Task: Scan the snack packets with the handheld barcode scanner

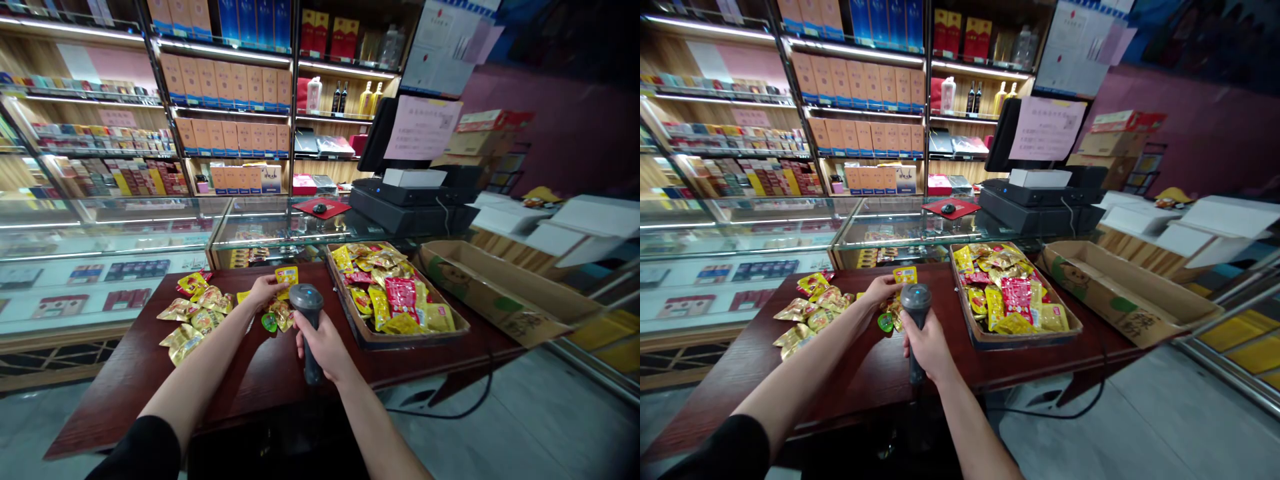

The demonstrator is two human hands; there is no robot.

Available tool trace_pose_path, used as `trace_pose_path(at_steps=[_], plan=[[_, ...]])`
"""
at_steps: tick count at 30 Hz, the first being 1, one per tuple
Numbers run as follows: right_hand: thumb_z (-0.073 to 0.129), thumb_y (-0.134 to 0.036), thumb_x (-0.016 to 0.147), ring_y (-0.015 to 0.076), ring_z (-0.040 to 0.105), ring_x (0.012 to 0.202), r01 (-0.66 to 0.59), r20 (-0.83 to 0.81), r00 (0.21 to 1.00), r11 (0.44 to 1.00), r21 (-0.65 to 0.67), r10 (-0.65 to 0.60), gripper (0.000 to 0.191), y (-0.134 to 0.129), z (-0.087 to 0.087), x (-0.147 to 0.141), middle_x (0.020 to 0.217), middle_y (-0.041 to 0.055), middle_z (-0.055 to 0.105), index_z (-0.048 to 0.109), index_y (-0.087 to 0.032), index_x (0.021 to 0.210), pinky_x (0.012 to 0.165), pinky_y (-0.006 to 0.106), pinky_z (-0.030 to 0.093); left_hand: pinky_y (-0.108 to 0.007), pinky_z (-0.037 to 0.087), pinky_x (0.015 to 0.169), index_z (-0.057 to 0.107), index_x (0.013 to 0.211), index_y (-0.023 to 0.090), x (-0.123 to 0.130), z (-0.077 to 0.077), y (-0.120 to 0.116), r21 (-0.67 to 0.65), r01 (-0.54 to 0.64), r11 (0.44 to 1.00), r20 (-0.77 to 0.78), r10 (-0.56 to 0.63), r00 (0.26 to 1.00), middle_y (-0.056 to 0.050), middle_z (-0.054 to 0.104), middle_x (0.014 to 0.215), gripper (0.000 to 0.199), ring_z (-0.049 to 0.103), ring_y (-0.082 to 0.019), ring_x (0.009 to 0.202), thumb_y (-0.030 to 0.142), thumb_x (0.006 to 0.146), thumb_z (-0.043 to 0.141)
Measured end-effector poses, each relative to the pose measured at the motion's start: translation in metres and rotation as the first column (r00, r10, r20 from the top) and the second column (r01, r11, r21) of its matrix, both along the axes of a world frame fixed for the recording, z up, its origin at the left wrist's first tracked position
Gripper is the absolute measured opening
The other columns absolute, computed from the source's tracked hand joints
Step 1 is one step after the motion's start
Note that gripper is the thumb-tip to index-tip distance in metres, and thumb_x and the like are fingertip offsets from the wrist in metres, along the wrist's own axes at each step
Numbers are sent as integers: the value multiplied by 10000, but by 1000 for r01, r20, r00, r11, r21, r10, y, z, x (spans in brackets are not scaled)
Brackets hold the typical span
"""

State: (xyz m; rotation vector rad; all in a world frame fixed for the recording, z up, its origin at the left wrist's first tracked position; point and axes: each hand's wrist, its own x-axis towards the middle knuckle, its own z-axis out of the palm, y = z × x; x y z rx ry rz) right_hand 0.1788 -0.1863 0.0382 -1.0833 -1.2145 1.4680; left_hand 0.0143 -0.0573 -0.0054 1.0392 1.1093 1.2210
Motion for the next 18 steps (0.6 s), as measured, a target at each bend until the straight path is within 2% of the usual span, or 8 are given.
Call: trace_pose_path(at_steps=[8,18], plan=[[582,-532,780,84,473,364,47,28,998,994,96,-49,407,-4,4,1,476,-85,496,491,-181,965,378,185,400,-317,514,771,726,897,136,0,-1,8,59,52,997,28,-54,998,-73,731,816,528,679,-202,736,390,455,861],[582,-524,785,84,462,359,57,41,997,993,102,-61,402,-6,9,0,483,-81,495,488,-180,970,365,185,399,-319,505,775,726,910,122,2,3,11,73,77,994,12,-78,997,-73,728,809,569,674,-207,728,387,427,868]])
